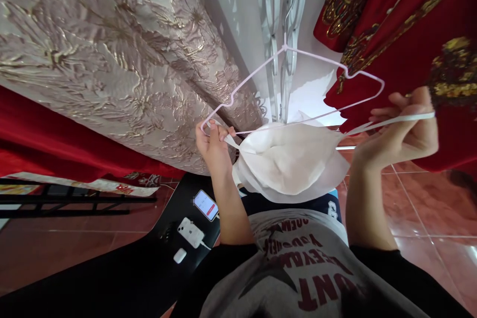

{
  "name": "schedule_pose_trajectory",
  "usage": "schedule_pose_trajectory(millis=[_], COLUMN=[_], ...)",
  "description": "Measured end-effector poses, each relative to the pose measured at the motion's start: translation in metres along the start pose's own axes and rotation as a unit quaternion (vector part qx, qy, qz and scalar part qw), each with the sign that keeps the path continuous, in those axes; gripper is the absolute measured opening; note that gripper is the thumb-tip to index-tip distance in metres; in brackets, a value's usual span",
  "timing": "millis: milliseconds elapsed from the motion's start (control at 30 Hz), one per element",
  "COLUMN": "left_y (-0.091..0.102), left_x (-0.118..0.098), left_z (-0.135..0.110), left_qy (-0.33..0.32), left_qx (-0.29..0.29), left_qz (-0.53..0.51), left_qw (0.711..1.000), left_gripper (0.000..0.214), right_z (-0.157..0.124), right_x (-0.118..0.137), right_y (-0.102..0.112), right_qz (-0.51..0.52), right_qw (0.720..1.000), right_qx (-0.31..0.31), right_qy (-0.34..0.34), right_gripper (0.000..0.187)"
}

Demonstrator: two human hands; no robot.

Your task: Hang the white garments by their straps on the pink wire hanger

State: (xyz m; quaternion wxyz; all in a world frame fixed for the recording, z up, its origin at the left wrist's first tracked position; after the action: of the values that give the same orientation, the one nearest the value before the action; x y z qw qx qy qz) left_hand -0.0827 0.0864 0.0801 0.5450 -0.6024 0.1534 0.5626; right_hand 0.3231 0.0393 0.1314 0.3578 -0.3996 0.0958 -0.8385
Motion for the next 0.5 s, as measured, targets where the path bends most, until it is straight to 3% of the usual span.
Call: schedule_pose_trajectory(millis=[33, 100, 167, 233, 300, 333, 500], left_y=[0.0, -0.002, -0.004, -0.005, -0.004, -0.002, 0.03], left_x=[0.001, 0.002, 0.002, 0.001, 0.001, 0.0, -0.01], left_z=[0.0, -0.002, -0.005, -0.009, -0.012, -0.014, -0.021], left_qy=[-0.002, -0.001, 0.003, 0.009, 0.013, 0.012, -0.017], left_qx=[-0.002, -0.003, -0.003, -0.003, 0.003, 0.005, -0.043], left_qz=[-0.008, -0.022, -0.029, -0.031, -0.029, -0.026, -0.014], left_qw=[1.0, 1.0, 1.0, 0.999, 0.999, 1.0, 0.999], left_gripper=[0.029, 0.029, 0.029, 0.032, 0.034, 0.033, 0.03], right_z=[-0.007, -0.023, -0.048, -0.074, -0.085, -0.086, -0.082], right_x=[0.015, 0.033, 0.034, 0.025, 0.017, 0.014, 0.016], right_y=[-0.006, -0.045, -0.081, -0.099, -0.103, -0.102, -0.094], right_qz=[0.01, 0.017, -0.007, -0.038, -0.056, -0.06, -0.038], right_qw=[1.0, 0.976, 0.9, 0.806, 0.755, 0.751, 0.776], right_qx=[0.026, 0.219, 0.434, 0.589, 0.652, 0.657, 0.629], right_qy=[0.008, -0.009, -0.041, -0.053, -0.038, -0.026, -0.013], right_gripper=[0.035, 0.024, 0.024, 0.03, 0.034, 0.034, 0.032])
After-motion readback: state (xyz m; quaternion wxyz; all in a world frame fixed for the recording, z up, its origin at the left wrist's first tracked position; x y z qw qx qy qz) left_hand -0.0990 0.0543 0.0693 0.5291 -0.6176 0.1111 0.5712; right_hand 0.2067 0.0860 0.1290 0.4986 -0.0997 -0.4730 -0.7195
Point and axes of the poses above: each hand's wrist, its own z-axis towards the middle knuckle, its own y-axis out of the back of the hand, x = y × z, the point moved 9 cm from there along z, towards the middle knuckle, and after that the axes turned 2 degrees about y, right-handed, at the moved point
